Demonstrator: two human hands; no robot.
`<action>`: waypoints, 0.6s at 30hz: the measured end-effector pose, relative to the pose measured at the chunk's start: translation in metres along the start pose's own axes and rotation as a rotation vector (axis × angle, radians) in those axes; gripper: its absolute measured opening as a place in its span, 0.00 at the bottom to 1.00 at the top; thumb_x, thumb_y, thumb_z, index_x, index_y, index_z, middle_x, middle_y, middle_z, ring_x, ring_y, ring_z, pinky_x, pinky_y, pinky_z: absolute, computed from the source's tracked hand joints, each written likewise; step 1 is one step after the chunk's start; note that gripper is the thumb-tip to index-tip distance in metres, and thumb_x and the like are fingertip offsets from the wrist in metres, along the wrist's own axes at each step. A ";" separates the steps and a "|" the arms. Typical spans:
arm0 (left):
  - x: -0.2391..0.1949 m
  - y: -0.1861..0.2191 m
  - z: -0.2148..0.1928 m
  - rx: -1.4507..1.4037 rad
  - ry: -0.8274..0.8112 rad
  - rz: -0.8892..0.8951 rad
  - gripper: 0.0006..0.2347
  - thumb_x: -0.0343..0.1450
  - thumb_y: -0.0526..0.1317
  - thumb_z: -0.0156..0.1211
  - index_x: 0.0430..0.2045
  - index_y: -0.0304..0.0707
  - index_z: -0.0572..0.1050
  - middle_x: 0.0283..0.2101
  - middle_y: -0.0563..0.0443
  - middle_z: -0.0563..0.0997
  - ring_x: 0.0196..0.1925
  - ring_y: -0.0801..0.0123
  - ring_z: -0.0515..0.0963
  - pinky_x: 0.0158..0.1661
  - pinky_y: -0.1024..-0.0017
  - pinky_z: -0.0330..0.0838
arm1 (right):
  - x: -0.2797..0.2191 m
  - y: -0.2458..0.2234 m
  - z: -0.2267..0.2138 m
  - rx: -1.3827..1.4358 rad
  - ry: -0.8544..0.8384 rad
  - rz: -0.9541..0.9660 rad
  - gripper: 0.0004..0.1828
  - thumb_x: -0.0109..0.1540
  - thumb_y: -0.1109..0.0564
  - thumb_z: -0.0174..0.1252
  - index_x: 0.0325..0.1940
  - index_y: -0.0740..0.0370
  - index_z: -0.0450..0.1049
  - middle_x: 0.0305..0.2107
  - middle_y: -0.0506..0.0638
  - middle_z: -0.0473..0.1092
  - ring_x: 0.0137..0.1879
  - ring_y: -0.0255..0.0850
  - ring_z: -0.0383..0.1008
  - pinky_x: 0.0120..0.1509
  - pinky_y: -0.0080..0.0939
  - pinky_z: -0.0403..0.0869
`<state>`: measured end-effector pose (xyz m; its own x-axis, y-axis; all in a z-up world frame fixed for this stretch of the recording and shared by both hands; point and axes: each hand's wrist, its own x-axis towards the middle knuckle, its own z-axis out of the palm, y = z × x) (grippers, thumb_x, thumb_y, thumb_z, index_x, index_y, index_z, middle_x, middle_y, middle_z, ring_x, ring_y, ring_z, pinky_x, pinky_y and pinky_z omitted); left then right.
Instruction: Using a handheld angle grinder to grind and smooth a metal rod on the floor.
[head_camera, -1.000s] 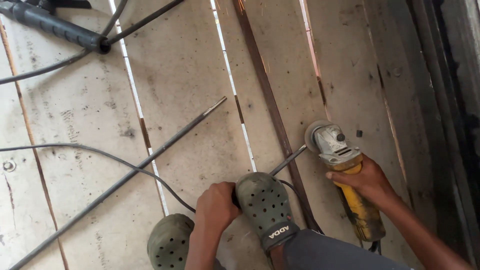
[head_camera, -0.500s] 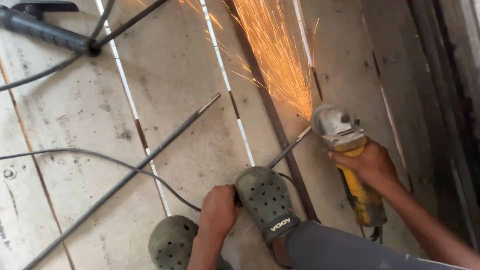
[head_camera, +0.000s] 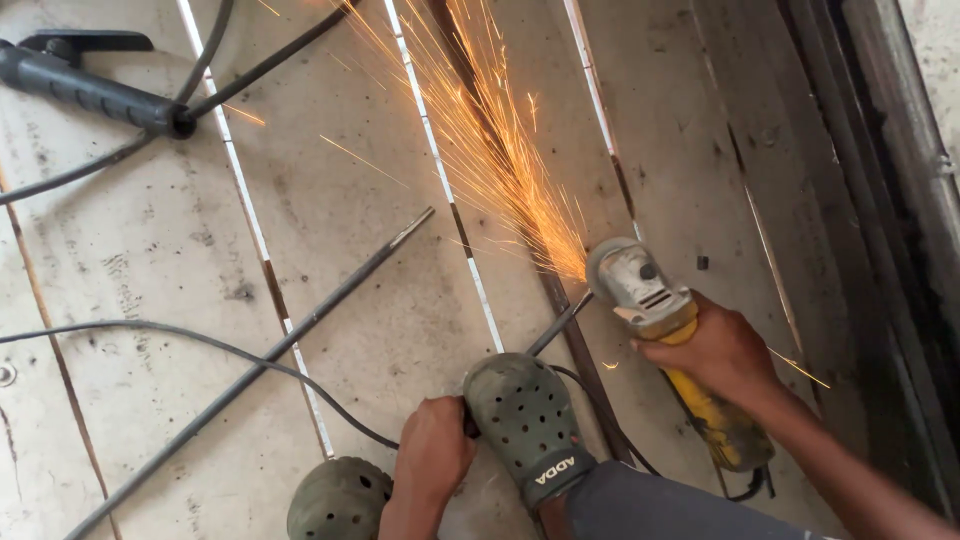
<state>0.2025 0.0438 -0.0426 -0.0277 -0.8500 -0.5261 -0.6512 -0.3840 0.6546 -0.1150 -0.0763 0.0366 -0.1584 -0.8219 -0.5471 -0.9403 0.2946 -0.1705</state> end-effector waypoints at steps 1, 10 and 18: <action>-0.001 0.000 -0.001 0.001 -0.005 -0.006 0.04 0.58 0.28 0.57 0.18 0.29 0.79 0.27 0.29 0.80 0.35 0.37 0.81 0.39 0.48 0.75 | 0.005 0.009 0.004 0.000 -0.007 0.002 0.41 0.42 0.35 0.74 0.55 0.55 0.77 0.40 0.55 0.81 0.45 0.49 0.82 0.51 0.49 0.77; 0.000 0.006 -0.014 -0.127 -0.077 0.015 0.04 0.60 0.31 0.60 0.22 0.28 0.80 0.28 0.29 0.80 0.35 0.39 0.81 0.37 0.51 0.75 | 0.010 0.010 0.001 -0.006 -0.008 0.027 0.42 0.41 0.35 0.75 0.54 0.57 0.76 0.40 0.56 0.80 0.44 0.50 0.81 0.48 0.50 0.76; -0.010 0.039 -0.043 -0.063 -0.011 -0.140 0.08 0.59 0.34 0.66 0.30 0.38 0.83 0.32 0.38 0.84 0.37 0.42 0.81 0.39 0.50 0.73 | 0.004 -0.001 -0.003 0.020 -0.022 0.093 0.37 0.44 0.37 0.74 0.50 0.59 0.78 0.40 0.56 0.81 0.45 0.49 0.83 0.51 0.49 0.77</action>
<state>0.2101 0.0217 0.0122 0.0516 -0.7830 -0.6199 -0.6007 -0.5202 0.6071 -0.1160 -0.0817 0.0371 -0.2377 -0.7797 -0.5793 -0.9157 0.3789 -0.1342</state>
